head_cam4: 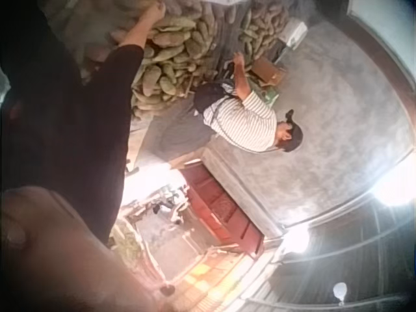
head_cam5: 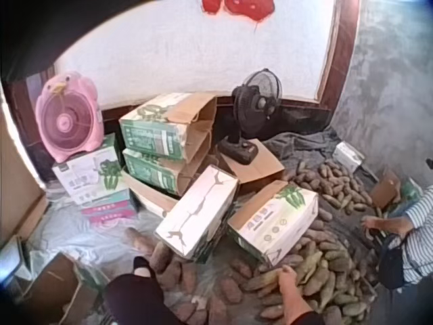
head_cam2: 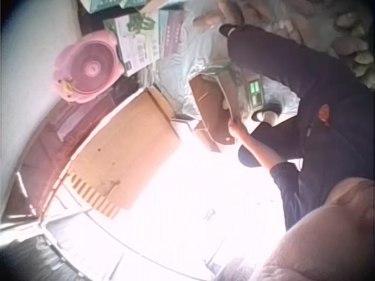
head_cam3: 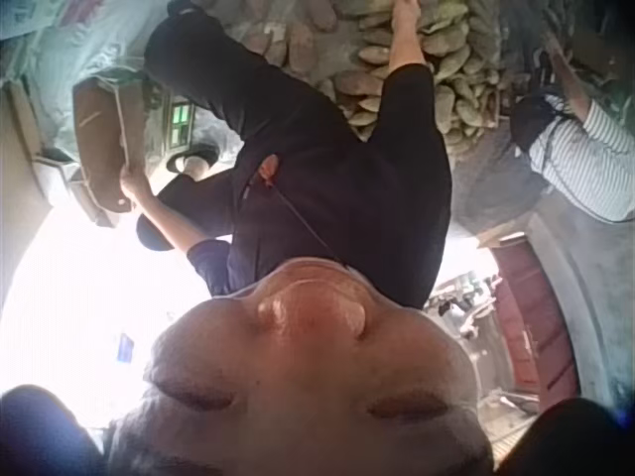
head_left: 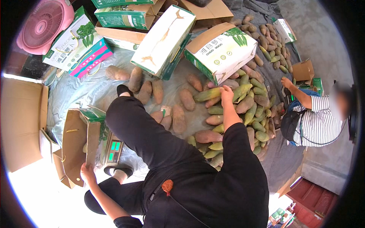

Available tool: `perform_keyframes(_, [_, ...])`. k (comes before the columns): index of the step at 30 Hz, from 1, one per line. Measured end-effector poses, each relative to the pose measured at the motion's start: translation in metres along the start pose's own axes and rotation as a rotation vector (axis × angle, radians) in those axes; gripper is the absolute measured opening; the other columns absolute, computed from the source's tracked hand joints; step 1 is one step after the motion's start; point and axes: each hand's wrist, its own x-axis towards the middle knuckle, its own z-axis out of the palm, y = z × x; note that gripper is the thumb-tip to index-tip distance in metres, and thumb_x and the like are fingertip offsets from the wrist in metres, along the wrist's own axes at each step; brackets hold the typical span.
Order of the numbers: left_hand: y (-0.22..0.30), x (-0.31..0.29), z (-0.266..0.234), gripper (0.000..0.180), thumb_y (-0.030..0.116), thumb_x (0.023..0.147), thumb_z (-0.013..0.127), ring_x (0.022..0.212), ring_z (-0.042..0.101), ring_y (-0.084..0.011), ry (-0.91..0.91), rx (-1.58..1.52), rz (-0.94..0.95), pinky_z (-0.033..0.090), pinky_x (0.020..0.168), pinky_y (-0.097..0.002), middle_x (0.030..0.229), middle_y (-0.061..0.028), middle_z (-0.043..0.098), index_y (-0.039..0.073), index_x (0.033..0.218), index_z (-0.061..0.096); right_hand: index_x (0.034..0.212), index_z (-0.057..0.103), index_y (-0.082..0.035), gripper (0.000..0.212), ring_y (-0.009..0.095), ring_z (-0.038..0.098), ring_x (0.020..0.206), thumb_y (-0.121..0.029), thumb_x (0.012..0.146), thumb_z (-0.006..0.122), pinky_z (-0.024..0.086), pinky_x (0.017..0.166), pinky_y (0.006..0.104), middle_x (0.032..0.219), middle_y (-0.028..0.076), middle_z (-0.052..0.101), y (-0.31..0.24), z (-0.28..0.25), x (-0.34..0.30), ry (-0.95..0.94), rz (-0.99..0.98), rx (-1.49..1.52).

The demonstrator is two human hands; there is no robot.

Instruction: Sort produce from a pile on the floor, weigh them on a digital scale, and pack them into cardboard boxes.

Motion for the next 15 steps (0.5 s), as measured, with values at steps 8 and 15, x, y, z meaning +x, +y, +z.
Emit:
perform_keyframes(8, [0.009,0.001,0.006,0.016,0.005,0.071,0.058,0.077,0.060,-0.0374,0.083,-0.022,0.054,0.046,0.070,-0.0413,0.080,-0.0207,0.062,-0.002,0.086,0.060,0.100,0.066,-0.002,0.024,0.018,0.061,0.084,-0.004,0.077,0.058,0.047,0.077,0.0285,0.095,0.010,0.066,-0.017,0.017,-0.029,0.087,-0.263,-0.147])
perform_keyframes(15, [0.029,0.001,0.003,0.016,0.008,0.071,0.062,0.079,0.059,-0.0352,0.054,-0.045,0.063,0.046,0.071,-0.0415,0.082,-0.0167,0.060,0.001,0.085,0.059,0.100,0.067,-0.002,0.027,0.017,0.062,0.084,0.001,0.078,0.051,0.047,0.077,0.0267,0.092,0.008,0.068,-0.009,0.021,-0.055,-0.100,-0.430,-0.085])
